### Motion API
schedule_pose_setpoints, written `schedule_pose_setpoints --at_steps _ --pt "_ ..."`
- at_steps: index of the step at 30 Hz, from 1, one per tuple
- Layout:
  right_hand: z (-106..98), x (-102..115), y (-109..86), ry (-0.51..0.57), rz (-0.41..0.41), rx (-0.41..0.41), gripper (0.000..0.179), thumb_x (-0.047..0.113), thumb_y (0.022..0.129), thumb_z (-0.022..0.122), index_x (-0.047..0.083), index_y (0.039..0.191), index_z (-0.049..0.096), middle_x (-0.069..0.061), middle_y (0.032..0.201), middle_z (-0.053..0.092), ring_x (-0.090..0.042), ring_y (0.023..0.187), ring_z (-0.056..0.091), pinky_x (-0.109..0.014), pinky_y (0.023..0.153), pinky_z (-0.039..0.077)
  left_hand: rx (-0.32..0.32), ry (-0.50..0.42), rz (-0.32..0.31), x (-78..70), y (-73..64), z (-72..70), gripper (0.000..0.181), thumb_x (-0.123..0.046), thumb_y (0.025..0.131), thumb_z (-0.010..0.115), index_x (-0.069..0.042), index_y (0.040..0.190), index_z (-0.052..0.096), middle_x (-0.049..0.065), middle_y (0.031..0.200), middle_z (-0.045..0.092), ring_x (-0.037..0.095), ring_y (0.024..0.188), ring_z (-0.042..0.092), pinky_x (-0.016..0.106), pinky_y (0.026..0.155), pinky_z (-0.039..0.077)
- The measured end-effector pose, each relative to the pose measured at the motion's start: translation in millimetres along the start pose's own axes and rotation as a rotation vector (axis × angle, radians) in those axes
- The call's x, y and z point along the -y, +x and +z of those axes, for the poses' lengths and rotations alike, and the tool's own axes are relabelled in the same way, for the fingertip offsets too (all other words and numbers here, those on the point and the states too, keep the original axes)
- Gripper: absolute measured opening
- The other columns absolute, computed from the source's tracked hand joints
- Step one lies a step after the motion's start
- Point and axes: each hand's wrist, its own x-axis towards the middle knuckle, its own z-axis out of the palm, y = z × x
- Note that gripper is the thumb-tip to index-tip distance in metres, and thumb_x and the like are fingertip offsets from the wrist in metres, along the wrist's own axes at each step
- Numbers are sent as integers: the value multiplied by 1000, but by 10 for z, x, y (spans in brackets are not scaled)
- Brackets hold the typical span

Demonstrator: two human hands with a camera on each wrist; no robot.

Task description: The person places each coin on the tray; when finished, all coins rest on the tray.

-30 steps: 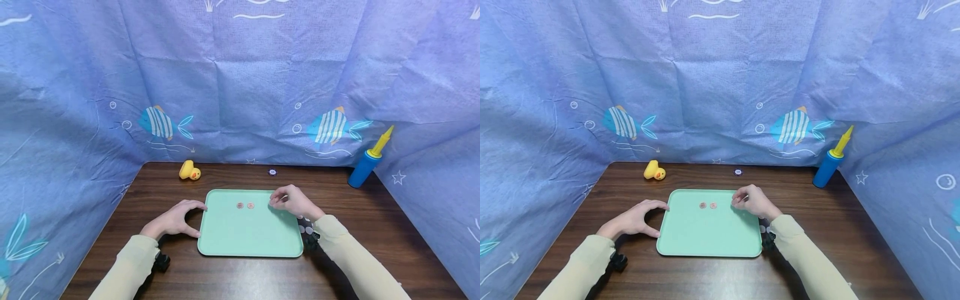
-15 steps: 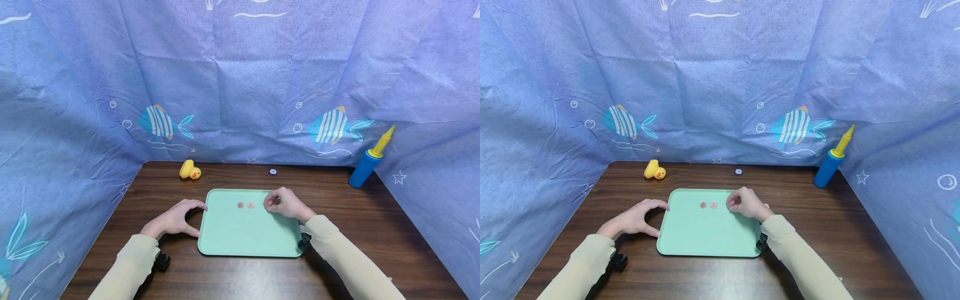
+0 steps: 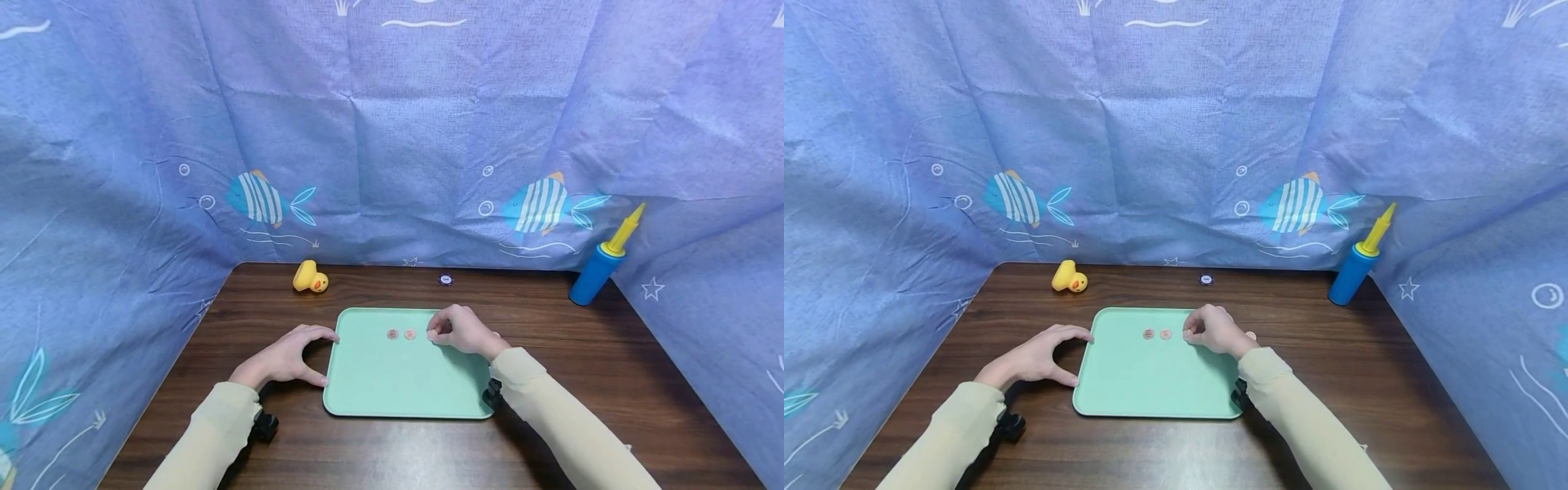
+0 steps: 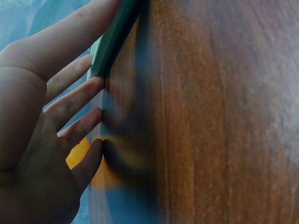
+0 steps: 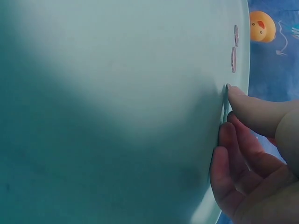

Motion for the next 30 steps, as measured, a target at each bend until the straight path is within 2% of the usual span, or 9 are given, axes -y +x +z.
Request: schedule_pose_setpoints --at_steps 6,12,19,24,30 --pt "25 21 17 -11 15 3 6 5 90 83 9 95 80 6 83 73 -7 76 61 -27 71 52 0 -2 6 -4 -1 0 80 -51 76 93 -22 143 62 3 150 56 32 142 44 59 116 36" --pt "41 51 34 -64 42 -3 8 8 90 83 14 94 81 7 87 75 -7 80 64 -32 76 55 4 -7 1 -6 -9 -5 80 -51 76 93 -21 143 61 3 151 56 32 142 44 59 115 36" --pt "56 93 51 -98 66 -15 9 9 88 85 13 95 81 6 87 75 -10 83 66 -35 78 55 4 -9 4 -1 -15 -5 80 -52 76 93 -22 143 62 4 151 56 33 143 43 60 115 36" --pt "44 96 60 -94 92 3 9 9 89 85 14 96 81 7 87 74 -12 84 66 -36 80 54 0 -9 11 -1 -15 -2 79 -51 76 93 -21 143 62 4 151 56 34 143 43 60 115 36" --pt "-8 74 33 -61 71 25 9 12 90 84 13 98 80 3 90 74 -14 86 67 -37 79 56 -7 0 20 2 -9 7 79 -49 76 94 -20 142 62 4 150 57 34 143 44 59 115 36"
